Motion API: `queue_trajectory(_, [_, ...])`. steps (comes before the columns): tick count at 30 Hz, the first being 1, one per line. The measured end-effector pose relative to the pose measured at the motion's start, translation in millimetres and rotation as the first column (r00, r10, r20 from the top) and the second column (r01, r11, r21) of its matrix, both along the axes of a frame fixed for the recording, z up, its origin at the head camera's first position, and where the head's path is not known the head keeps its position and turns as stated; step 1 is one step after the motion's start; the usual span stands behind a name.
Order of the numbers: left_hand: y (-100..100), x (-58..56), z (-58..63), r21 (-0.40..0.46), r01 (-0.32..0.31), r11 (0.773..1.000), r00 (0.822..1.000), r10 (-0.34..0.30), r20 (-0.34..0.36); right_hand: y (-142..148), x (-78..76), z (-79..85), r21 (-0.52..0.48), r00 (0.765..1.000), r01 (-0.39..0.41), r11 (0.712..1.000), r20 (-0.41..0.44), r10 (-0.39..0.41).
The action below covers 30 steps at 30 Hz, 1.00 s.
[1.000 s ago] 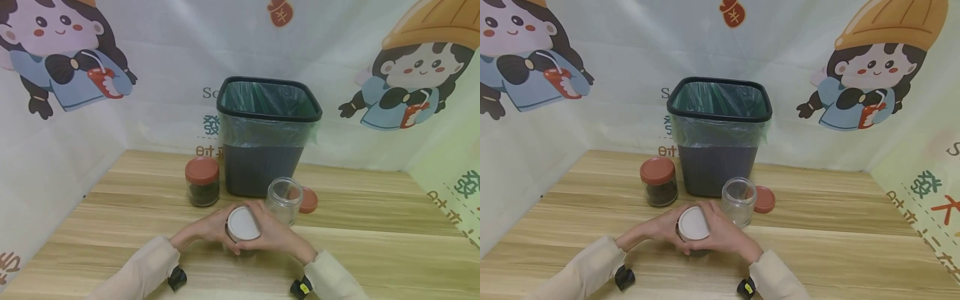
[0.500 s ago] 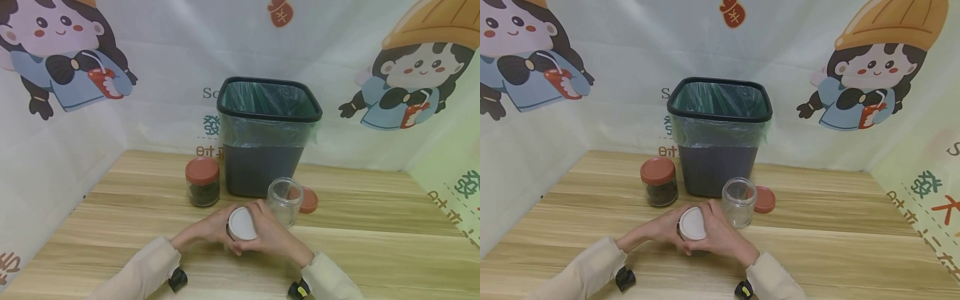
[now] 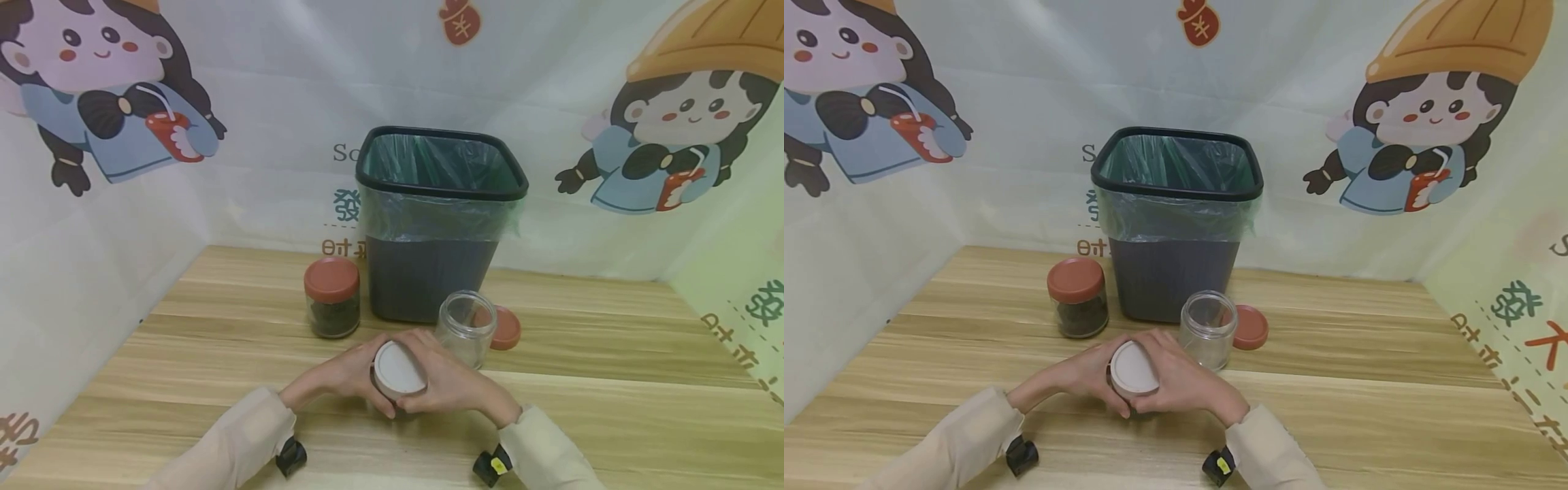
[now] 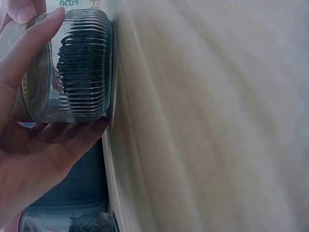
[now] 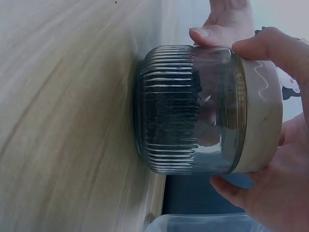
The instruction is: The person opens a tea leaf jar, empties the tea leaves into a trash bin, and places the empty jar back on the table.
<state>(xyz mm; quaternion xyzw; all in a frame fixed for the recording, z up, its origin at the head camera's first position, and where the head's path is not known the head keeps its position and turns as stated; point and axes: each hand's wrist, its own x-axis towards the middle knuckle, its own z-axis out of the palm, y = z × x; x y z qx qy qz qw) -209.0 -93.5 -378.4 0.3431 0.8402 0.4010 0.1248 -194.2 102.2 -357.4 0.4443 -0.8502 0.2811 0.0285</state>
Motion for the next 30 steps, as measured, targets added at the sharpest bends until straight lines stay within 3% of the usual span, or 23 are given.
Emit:
queue_trajectory(4, [1, 0.4, 0.8, -0.004, -0.002, 1.000, 1.000, 0.002, 0.000, 1, 2.8, 1.5, 0.010, 1.000, 0.014, 1.000, 0.022, -0.015])
queue_trajectory(8, [1, 0.9, 2.0, -0.010, -0.011, 1.000, 1.000, 0.011, 0.023, 0, 6.1, 1.0, -0.009, 0.995, 0.090, 0.996, 0.044, -0.089])
queue_trajectory(13, [0, 0.8, 2.7, -0.025, -0.015, 1.000, 1.000, 0.015, 0.014, -6, 9.8, -4.6, -0.018, 0.970, 0.236, 0.972, -0.047, -0.237])
queue_trajectory(16, [0, 1.1, 2.6, -0.029, -0.016, 0.999, 1.000, 0.016, -0.008, -9, 11.8, -8.6, -0.021, 0.952, 0.278, 0.960, -0.125, -0.278])
queue_trajectory(22, [0, 1.0, 1.9, -0.016, -0.010, 1.000, 1.000, 0.010, -0.011, -11, 14.1, -9.9, -0.025, 0.949, 0.270, 0.962, -0.163, -0.271])
queue_trajectory(30, [0, -0.3, 1.4, -0.005, -0.005, 1.000, 1.000, 0.005, 0.015, -7, 9.5, -6.9, -0.004, 0.980, 0.194, 0.981, -0.042, -0.194])
